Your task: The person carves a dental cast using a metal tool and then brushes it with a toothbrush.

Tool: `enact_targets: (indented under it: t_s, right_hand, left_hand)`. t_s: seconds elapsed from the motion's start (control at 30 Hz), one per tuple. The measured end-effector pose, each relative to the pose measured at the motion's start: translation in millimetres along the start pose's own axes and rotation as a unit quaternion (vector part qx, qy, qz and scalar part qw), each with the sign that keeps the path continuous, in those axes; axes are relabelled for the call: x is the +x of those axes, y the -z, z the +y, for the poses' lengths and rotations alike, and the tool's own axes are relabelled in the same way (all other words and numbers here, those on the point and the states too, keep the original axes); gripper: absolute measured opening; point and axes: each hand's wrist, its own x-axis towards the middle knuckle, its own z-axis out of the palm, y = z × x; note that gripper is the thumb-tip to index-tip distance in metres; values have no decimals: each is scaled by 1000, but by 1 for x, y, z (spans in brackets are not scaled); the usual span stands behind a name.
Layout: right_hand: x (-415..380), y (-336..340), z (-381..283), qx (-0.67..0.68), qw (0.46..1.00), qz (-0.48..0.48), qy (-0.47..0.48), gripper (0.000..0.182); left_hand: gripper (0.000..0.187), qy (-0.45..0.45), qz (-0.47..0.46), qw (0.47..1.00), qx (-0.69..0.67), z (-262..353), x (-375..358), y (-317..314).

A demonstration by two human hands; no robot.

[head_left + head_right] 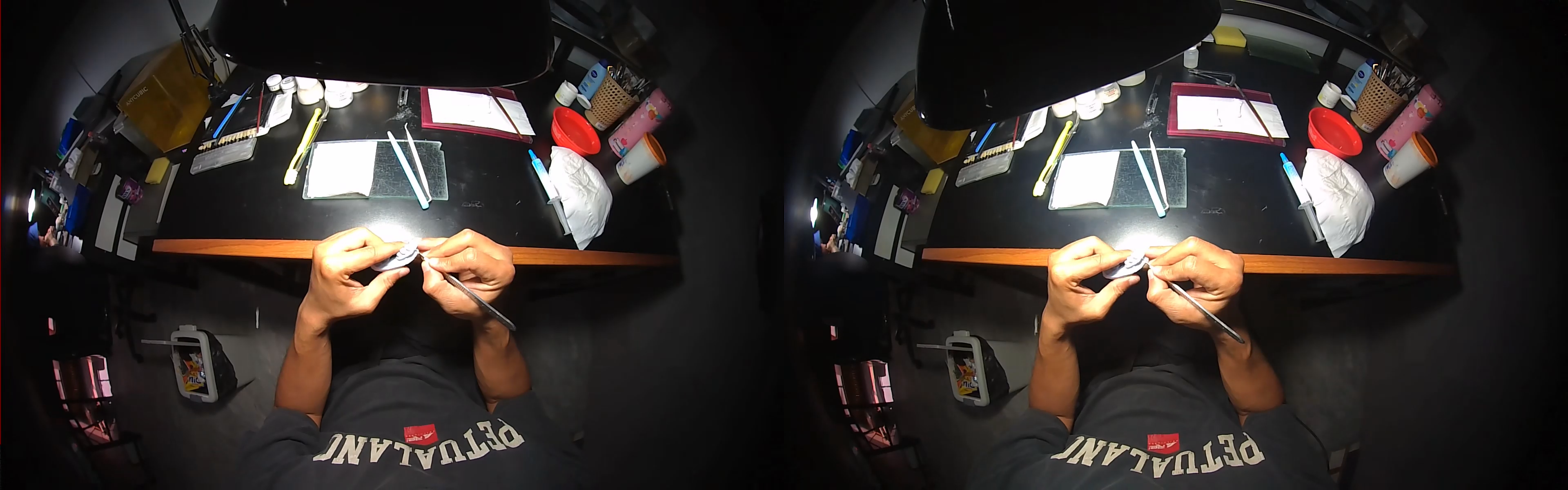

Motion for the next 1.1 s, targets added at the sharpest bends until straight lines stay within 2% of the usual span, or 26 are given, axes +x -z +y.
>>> enact_targets:
  t_s: [0.33,0.57,0.67,0.83,0.97,1.1]
  right_hand:
    - [-2,-1,3,8,1000,1,15,19]
    - [0,-9,0,-5,999,44,23,16]
    - [2,-10,-1,-14,998,49,21,16]
    - [0,-11,-5,-69,996,56,11,17]
    - [-3,-13,-1,-80,995,62,12,16]
    - [-4,-15,-1,-89,994,63,16,17]
  left_hand:
    - [32,-12,17,1000,4,-2,1,-4]
    - [29,58,71,995,28,12,8,-15]
    - [29,50,91,994,43,7,10,-20]
    - [30,23,85,995,52,4,11,-23]
    - [34,59,54,995,51,9,8,-18]
    - [33,48,50,996,64,7,8,-17]
